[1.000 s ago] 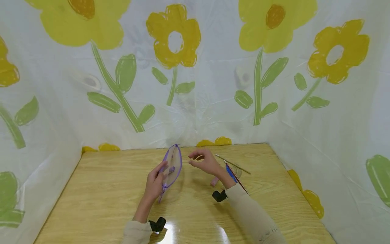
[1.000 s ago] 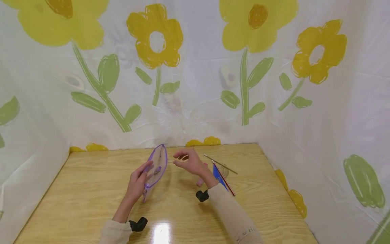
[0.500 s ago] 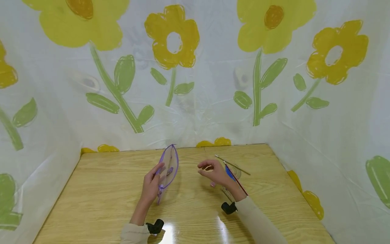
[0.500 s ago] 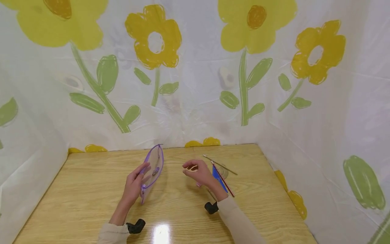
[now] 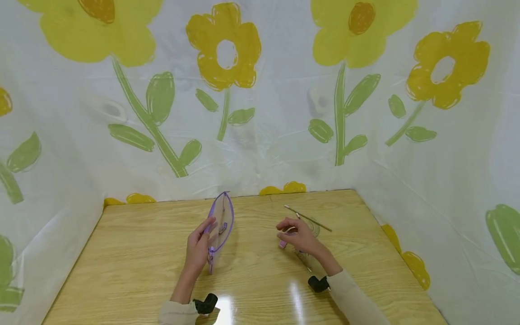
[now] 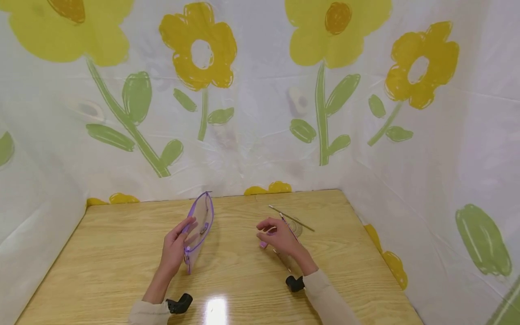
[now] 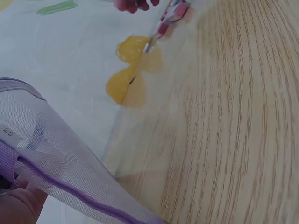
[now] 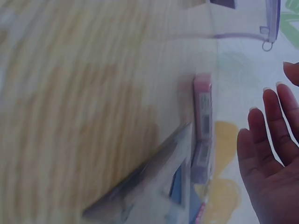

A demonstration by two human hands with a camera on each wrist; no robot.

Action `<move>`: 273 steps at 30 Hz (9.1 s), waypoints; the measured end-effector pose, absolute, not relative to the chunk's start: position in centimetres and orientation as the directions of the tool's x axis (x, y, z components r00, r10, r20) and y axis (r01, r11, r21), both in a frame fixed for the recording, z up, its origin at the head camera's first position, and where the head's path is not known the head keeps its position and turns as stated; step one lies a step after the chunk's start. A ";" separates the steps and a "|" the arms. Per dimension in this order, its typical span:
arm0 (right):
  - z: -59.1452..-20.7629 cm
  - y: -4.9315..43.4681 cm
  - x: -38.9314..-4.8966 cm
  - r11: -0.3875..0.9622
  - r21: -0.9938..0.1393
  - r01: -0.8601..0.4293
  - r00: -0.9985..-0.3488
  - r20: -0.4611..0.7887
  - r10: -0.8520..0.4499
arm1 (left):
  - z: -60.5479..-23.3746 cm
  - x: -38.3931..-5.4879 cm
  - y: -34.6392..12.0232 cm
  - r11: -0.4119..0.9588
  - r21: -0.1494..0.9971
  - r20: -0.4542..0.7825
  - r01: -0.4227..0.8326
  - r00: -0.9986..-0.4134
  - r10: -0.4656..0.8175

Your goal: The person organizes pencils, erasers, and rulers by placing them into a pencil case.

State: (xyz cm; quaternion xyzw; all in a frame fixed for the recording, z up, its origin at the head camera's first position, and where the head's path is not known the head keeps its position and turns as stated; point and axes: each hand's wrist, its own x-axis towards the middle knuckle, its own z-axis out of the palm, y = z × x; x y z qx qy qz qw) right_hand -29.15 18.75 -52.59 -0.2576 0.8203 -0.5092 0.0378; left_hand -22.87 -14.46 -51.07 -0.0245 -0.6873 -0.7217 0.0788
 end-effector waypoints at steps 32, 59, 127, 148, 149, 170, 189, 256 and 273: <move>-53.0 21.2 -27.8 0.592 -0.717 -0.369 -0.908 0.142 -0.394 | -50.9 -21.0 -14.3 0.016 0.990 0.138 0.137 -0.983 -0.118; -52.8 20.1 -27.9 0.683 -0.683 -0.258 -0.953 0.062 -0.297 | -51.2 -20.3 -14.5 -0.069 0.986 0.146 0.154 -0.983 -0.112; -52.5 20.4 -29.6 0.712 -0.627 -0.317 -0.924 0.035 -0.380 | -51.5 -20.5 -14.1 -0.027 0.988 0.145 0.149 -0.983 -0.115; -52.6 20.6 -29.6 0.641 -0.699 -0.318 -0.928 0.092 -0.360 | -51.0 -20.2 -14.0 -0.045 0.987 0.146 0.152 -0.982 -0.118; -52.5 20.5 -29.6 0.640 -0.700 -0.316 -0.929 0.093 -0.358 | -51.0 -20.2 -14.0 -0.043 0.988 0.146 0.152 -0.982 -0.120; -52.7 19.8 -30.0 0.436 -0.786 -0.438 -0.885 0.291 -0.365 | -51.2 -20.3 -14.1 -0.044 0.986 0.155 0.160 -0.983 -0.103; -49.6 16.2 -27.9 0.400 -0.820 -0.409 -0.872 0.222 -0.437 | -51.3 -20.1 -14.4 -0.039 0.986 0.159 0.163 -0.984 -0.083; -47.1 7.2 -29.5 0.319 -0.741 -0.591 -0.710 0.290 -0.641 | -51.1 -21.5 -13.2 -0.043 0.984 0.172 0.175 -0.983 -0.071; -47.1 6.5 -28.7 0.336 -0.752 -0.567 -0.709 0.237 -0.665 | -51.3 -21.3 -12.9 -0.074 0.985 0.151 0.155 -0.987 -0.054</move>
